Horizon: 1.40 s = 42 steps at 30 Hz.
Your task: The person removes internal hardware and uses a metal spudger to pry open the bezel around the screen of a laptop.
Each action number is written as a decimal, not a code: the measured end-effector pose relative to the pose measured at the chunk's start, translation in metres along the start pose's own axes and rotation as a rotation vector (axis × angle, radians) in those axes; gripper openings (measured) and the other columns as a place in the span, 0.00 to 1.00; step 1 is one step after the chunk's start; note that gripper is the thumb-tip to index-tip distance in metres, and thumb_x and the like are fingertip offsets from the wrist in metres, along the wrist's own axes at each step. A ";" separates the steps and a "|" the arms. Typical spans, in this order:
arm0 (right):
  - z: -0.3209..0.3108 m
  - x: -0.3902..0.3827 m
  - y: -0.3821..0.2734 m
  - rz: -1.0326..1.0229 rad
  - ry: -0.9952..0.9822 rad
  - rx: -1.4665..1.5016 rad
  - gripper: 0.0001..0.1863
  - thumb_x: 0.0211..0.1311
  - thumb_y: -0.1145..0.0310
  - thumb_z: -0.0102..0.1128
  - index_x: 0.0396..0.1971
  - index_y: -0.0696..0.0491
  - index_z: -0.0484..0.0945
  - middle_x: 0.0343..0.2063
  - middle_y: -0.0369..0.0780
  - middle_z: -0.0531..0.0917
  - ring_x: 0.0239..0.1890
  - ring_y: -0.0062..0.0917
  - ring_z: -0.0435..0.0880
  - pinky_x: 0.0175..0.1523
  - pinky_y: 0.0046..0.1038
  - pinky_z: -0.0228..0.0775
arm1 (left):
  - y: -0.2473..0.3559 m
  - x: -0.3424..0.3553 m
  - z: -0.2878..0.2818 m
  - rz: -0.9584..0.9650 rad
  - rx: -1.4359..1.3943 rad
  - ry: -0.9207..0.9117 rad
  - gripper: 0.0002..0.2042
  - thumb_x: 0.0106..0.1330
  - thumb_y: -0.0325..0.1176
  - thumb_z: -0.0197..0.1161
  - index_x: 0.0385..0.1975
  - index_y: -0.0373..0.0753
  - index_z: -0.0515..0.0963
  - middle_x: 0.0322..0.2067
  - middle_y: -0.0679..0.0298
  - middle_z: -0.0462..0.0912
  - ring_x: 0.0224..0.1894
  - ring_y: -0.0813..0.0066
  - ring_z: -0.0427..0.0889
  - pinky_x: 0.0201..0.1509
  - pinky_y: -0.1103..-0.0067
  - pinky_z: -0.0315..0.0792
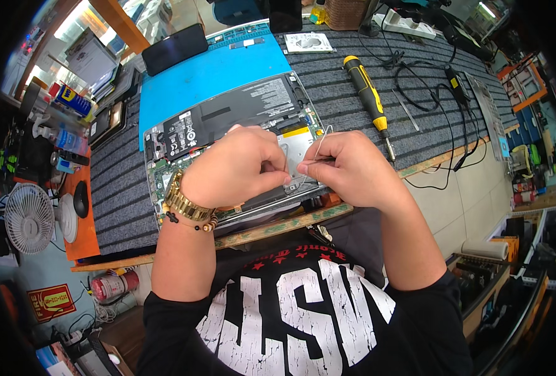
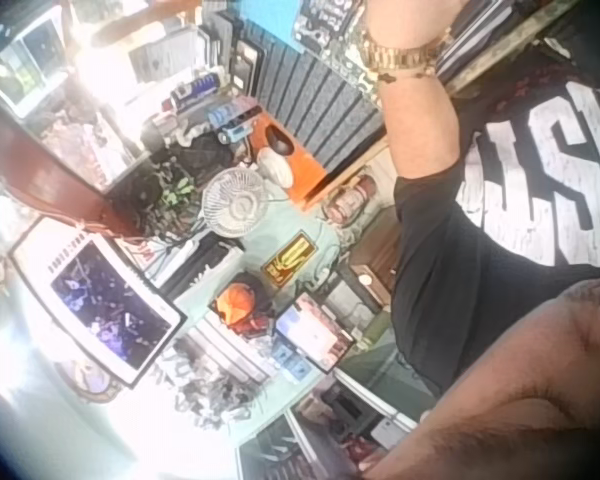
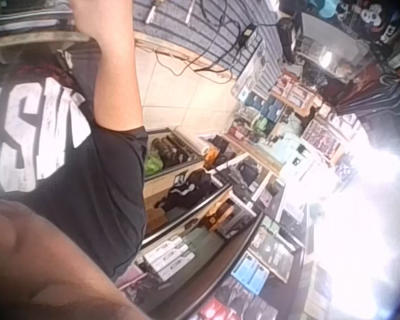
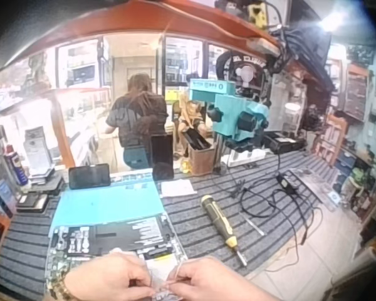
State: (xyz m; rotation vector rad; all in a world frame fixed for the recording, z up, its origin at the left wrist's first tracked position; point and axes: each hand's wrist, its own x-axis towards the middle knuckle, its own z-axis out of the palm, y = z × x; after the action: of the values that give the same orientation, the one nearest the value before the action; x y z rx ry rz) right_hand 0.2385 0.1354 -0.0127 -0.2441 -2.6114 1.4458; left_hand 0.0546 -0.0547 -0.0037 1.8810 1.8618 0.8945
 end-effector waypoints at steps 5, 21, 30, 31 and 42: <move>0.000 0.000 0.004 0.001 0.008 -0.010 0.13 0.70 0.66 0.76 0.38 0.63 0.92 0.28 0.52 0.91 0.29 0.41 0.92 0.38 0.40 0.81 | 0.004 0.003 0.005 0.001 -0.009 -0.011 0.10 0.65 0.30 0.83 0.28 0.36 0.86 0.29 0.58 0.88 0.35 0.54 0.86 0.44 0.63 0.78; -0.003 0.000 -0.003 0.004 0.059 0.004 0.13 0.73 0.65 0.74 0.38 0.62 0.92 0.26 0.52 0.87 0.29 0.42 0.88 0.38 0.42 0.77 | 0.021 0.008 0.004 -0.409 -0.591 0.131 0.10 0.81 0.31 0.73 0.40 0.30 0.89 0.33 0.62 0.95 0.33 0.83 0.88 0.38 0.82 0.80; -0.010 0.004 -0.002 -0.027 0.189 -0.001 0.13 0.77 0.65 0.73 0.38 0.62 0.92 0.23 0.42 0.85 0.26 0.24 0.80 0.34 0.33 0.72 | 0.014 0.012 0.007 -0.365 -0.657 0.232 0.09 0.83 0.30 0.71 0.44 0.28 0.88 0.35 0.60 0.95 0.37 0.81 0.91 0.42 0.82 0.83; -0.012 0.003 -0.005 0.021 0.224 0.038 0.13 0.77 0.66 0.73 0.38 0.62 0.92 0.23 0.40 0.84 0.25 0.21 0.78 0.33 0.31 0.70 | 0.015 0.012 0.007 -0.365 -0.658 0.236 0.09 0.83 0.30 0.71 0.44 0.28 0.88 0.35 0.60 0.95 0.37 0.81 0.91 0.42 0.82 0.83; -0.037 -0.018 -0.008 -0.039 0.129 0.320 0.12 0.80 0.69 0.73 0.54 0.59 0.88 0.33 0.26 0.86 0.35 0.09 0.80 0.37 0.21 0.69 | 0.021 0.005 0.007 -0.143 -0.805 0.064 0.11 0.85 0.32 0.68 0.49 0.28 0.90 0.39 0.58 0.95 0.43 0.77 0.92 0.51 0.77 0.86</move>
State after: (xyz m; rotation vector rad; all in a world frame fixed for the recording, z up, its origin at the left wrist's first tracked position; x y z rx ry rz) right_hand 0.2628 0.1580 0.0123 -0.2366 -2.2308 1.7409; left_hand 0.0744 -0.0504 0.0055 1.2155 1.3291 1.3903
